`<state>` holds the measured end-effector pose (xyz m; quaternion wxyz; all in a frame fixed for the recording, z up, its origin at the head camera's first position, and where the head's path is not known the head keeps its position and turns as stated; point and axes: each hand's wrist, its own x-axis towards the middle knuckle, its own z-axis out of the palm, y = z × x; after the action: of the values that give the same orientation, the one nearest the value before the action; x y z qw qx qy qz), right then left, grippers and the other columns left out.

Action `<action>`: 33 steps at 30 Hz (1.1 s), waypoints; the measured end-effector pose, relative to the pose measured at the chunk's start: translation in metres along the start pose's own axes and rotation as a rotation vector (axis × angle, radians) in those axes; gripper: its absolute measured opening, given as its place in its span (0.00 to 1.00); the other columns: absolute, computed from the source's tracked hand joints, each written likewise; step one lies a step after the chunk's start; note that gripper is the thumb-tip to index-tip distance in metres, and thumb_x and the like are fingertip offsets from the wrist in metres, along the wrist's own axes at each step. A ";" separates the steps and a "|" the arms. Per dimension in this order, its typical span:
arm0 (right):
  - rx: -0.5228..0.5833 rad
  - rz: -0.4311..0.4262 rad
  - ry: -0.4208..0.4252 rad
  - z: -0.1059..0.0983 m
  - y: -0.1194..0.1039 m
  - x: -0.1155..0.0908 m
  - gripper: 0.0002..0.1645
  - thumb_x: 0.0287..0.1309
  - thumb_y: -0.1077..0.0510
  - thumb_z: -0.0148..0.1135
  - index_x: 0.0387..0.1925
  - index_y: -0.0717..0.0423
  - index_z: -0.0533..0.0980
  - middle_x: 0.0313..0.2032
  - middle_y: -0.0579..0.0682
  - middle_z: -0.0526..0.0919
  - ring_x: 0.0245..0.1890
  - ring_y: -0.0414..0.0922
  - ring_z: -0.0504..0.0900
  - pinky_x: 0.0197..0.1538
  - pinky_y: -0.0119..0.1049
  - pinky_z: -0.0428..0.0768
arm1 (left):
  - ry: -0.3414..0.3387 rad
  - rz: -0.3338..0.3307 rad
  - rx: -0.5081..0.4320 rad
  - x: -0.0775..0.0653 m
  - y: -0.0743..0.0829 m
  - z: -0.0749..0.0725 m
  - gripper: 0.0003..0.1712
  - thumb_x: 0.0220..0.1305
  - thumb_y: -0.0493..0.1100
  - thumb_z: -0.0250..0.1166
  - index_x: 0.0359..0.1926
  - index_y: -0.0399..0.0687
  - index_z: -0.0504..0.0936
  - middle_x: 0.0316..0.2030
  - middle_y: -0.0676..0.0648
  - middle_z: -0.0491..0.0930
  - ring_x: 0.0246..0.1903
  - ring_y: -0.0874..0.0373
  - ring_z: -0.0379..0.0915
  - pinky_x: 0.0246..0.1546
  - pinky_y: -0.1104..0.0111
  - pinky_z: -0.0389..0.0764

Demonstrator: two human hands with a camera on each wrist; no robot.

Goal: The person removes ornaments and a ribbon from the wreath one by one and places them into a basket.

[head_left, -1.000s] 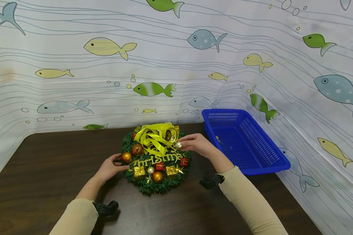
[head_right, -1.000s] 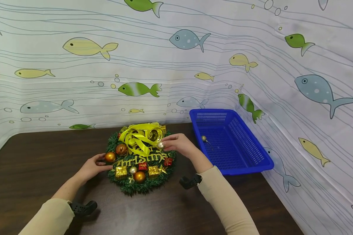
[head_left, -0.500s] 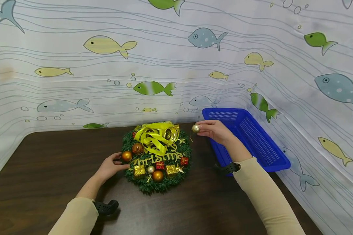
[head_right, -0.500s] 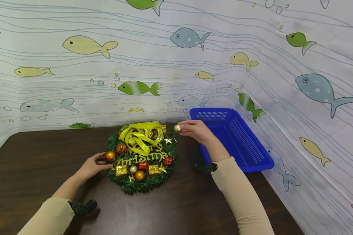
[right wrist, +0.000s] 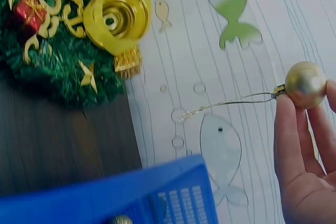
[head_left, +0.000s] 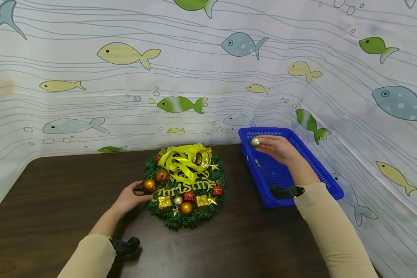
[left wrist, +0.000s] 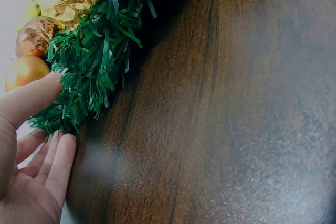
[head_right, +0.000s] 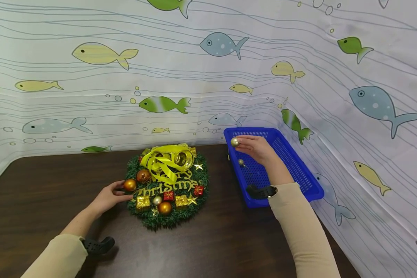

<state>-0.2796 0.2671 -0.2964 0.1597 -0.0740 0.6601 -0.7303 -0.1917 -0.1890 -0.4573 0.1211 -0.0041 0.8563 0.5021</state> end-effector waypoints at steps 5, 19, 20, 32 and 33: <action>0.056 0.012 0.055 -0.015 -0.002 -0.003 0.20 0.65 0.68 0.47 0.30 0.51 0.84 0.32 0.45 0.86 0.34 0.38 0.85 0.43 0.29 0.82 | 0.003 0.004 0.001 -0.001 0.001 0.000 0.48 0.59 0.48 0.65 0.69 0.26 0.49 0.64 0.26 0.57 0.58 0.34 0.63 0.54 0.47 0.71; 0.108 0.052 0.110 -0.051 0.010 -0.012 0.20 0.65 0.69 0.48 0.28 0.53 0.84 0.31 0.45 0.86 0.34 0.40 0.84 0.42 0.31 0.82 | 0.007 0.010 0.004 -0.001 0.000 0.001 0.49 0.59 0.48 0.65 0.69 0.26 0.49 0.64 0.26 0.57 0.58 0.34 0.63 0.54 0.47 0.71; 0.086 0.062 0.116 -0.053 0.012 -0.012 0.20 0.65 0.68 0.48 0.27 0.52 0.84 0.32 0.44 0.85 0.34 0.39 0.84 0.42 0.30 0.82 | 0.007 0.009 0.003 -0.001 0.000 0.001 0.49 0.59 0.48 0.65 0.69 0.26 0.49 0.64 0.26 0.57 0.58 0.35 0.63 0.54 0.47 0.71; 0.014 0.127 0.183 -0.070 0.025 -0.015 0.20 0.65 0.66 0.49 0.25 0.49 0.83 0.30 0.42 0.84 0.33 0.38 0.83 0.41 0.29 0.82 | 0.004 0.011 0.002 -0.002 0.000 0.000 0.48 0.59 0.47 0.65 0.69 0.26 0.49 0.64 0.26 0.56 0.58 0.34 0.63 0.54 0.47 0.71; 0.005 0.129 0.183 -0.070 0.025 -0.014 0.20 0.65 0.66 0.49 0.26 0.48 0.83 0.30 0.41 0.84 0.33 0.38 0.83 0.41 0.29 0.82 | 0.005 0.012 0.002 -0.002 0.000 0.000 0.48 0.59 0.47 0.65 0.69 0.26 0.49 0.64 0.25 0.56 0.58 0.34 0.63 0.54 0.47 0.71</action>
<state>-0.2849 0.3360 -0.3283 0.1456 0.0361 0.6733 -0.7240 -0.1897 -0.1890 -0.4568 0.1161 0.0001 0.8571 0.5018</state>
